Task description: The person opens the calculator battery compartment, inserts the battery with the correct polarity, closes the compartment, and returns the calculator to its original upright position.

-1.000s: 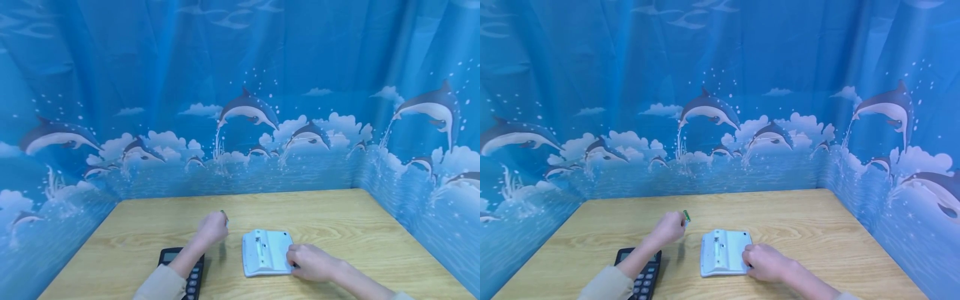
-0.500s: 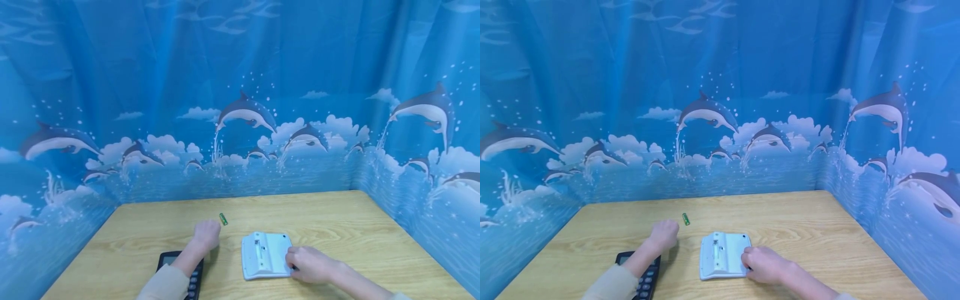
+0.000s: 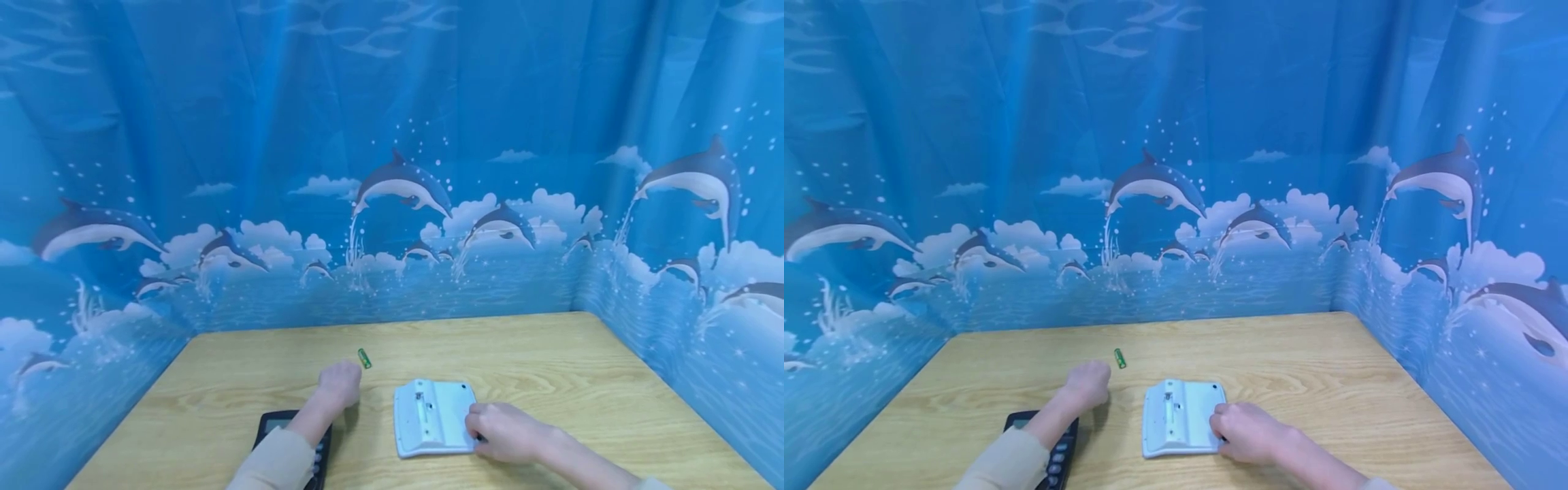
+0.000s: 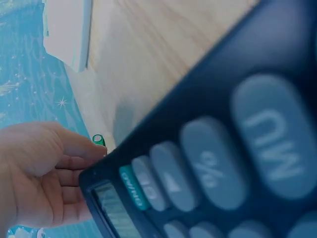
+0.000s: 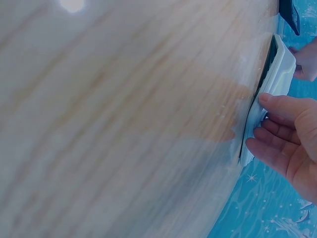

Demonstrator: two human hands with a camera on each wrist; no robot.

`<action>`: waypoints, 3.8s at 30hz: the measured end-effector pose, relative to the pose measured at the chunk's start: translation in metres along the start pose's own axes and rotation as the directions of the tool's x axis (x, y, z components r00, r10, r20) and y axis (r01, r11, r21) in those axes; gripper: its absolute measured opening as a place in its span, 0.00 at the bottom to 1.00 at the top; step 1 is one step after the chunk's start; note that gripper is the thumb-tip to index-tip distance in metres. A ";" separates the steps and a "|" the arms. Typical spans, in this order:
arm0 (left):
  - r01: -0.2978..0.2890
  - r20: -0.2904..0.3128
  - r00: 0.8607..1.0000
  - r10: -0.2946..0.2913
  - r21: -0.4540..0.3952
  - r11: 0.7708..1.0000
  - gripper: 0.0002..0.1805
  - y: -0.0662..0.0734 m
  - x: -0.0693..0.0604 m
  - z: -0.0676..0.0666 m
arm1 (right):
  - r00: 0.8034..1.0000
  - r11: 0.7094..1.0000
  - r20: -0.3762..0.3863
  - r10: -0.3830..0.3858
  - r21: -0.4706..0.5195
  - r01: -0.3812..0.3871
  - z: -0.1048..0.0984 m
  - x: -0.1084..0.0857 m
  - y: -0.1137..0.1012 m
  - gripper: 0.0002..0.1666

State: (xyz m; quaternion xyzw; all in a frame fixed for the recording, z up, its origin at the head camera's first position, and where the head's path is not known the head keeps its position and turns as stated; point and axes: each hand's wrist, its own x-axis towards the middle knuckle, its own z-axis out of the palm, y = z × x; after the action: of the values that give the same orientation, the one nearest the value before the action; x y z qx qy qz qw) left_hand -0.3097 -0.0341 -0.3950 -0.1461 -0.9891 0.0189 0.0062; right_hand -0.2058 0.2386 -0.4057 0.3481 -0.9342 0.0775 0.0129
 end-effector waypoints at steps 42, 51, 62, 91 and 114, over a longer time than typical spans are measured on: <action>0.048 0.098 0.994 -0.042 -0.060 0.997 0.23 0.005 0.043 0.005 | 1.000 1.000 0.026 0.010 0.010 -0.011 -0.002 0.004 -0.001 0.10; 0.017 0.122 0.993 -0.004 -0.104 0.994 0.16 0.005 0.047 0.006 | 0.999 1.000 0.036 0.020 0.005 -0.020 -0.003 0.004 -0.002 0.10; -0.076 0.091 0.992 0.093 -0.174 0.982 0.06 0.009 0.042 -0.004 | 1.000 1.000 0.018 0.019 -0.010 -0.018 -0.002 0.003 -0.001 0.10; -0.146 0.132 0.979 0.152 -0.059 0.988 0.10 0.007 0.035 -0.007 | 1.000 1.000 0.012 0.007 -0.027 -0.007 -0.004 0.003 -0.002 0.10; -0.279 0.042 0.948 0.317 -0.377 0.883 0.06 0.003 0.032 -0.035 | 1.000 1.000 0.004 -0.008 0.016 0.008 -0.004 0.003 0.000 0.11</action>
State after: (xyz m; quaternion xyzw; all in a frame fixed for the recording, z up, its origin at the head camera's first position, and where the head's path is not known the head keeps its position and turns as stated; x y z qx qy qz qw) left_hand -0.3390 -0.0203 -0.3603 -0.2937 -0.9398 -0.1575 -0.0749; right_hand -0.2081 0.2372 -0.4012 0.3523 -0.9321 0.0842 0.0086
